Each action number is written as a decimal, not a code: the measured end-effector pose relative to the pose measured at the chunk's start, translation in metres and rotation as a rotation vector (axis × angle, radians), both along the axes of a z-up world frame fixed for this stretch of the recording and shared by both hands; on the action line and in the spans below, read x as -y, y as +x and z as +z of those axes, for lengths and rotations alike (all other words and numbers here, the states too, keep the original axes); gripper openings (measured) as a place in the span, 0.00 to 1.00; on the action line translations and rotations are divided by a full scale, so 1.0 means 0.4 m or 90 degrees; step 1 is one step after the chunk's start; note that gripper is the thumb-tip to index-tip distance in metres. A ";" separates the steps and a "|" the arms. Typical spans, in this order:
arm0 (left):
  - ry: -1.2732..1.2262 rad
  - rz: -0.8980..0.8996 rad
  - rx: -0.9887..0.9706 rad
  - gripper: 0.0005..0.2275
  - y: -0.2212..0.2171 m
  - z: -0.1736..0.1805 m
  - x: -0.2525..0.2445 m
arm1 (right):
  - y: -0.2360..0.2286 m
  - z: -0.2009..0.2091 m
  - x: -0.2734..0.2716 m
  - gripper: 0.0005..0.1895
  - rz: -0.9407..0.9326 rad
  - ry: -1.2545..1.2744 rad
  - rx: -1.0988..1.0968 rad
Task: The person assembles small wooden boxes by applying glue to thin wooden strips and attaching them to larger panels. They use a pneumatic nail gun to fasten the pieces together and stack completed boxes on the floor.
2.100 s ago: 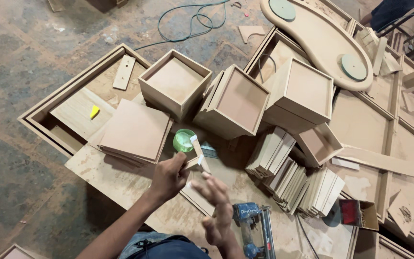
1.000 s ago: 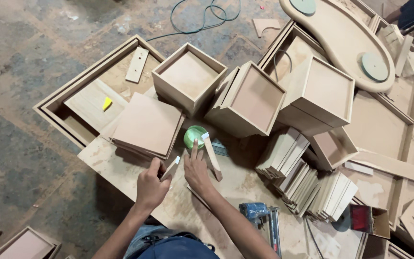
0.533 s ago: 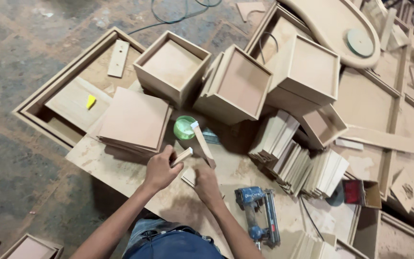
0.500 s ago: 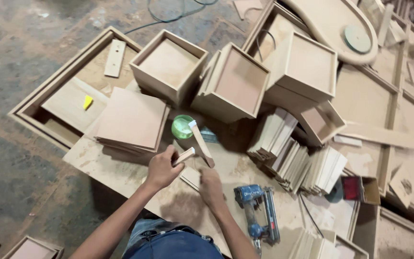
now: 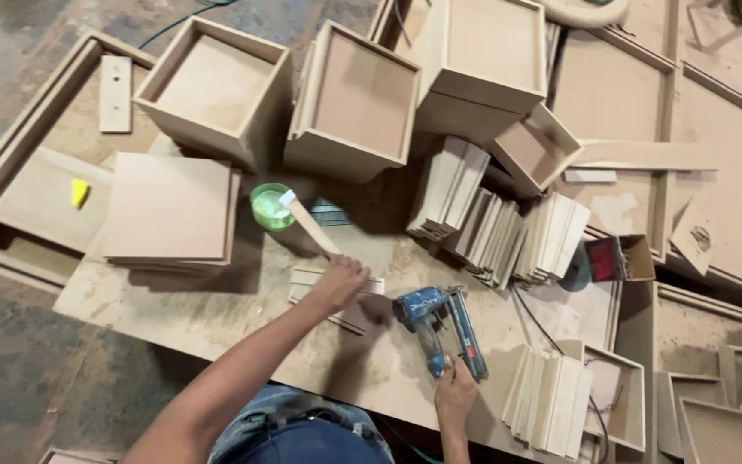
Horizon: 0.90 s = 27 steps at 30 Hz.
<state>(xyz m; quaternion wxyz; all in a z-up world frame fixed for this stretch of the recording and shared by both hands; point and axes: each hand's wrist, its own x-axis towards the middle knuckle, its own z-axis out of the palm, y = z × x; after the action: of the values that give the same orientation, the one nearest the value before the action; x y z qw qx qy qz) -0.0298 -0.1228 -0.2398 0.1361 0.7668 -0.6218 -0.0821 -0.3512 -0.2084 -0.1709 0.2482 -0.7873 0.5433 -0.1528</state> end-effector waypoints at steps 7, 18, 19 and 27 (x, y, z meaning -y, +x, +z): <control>0.092 -0.097 0.097 0.13 -0.042 -0.031 0.259 | -0.013 -0.048 -0.012 0.20 0.073 -0.152 -0.026; 0.182 -0.071 0.071 0.14 -0.054 -0.055 0.388 | 0.005 -0.185 0.016 0.34 0.131 -0.146 -0.317; 0.103 -0.075 0.056 0.14 -0.041 -0.045 0.381 | 0.020 -0.201 0.026 0.34 0.142 -0.152 -0.345; -0.313 0.133 -0.172 0.07 -0.052 0.143 -0.129 | 0.025 -0.191 0.034 0.26 0.156 -0.234 -0.438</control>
<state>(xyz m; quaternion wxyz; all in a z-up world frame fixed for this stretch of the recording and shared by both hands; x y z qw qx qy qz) -0.0506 -0.0713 -0.1828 0.4072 0.7526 -0.5173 -0.0160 -0.3412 -0.2219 -0.2472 -0.0766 -0.8827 0.4602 0.0560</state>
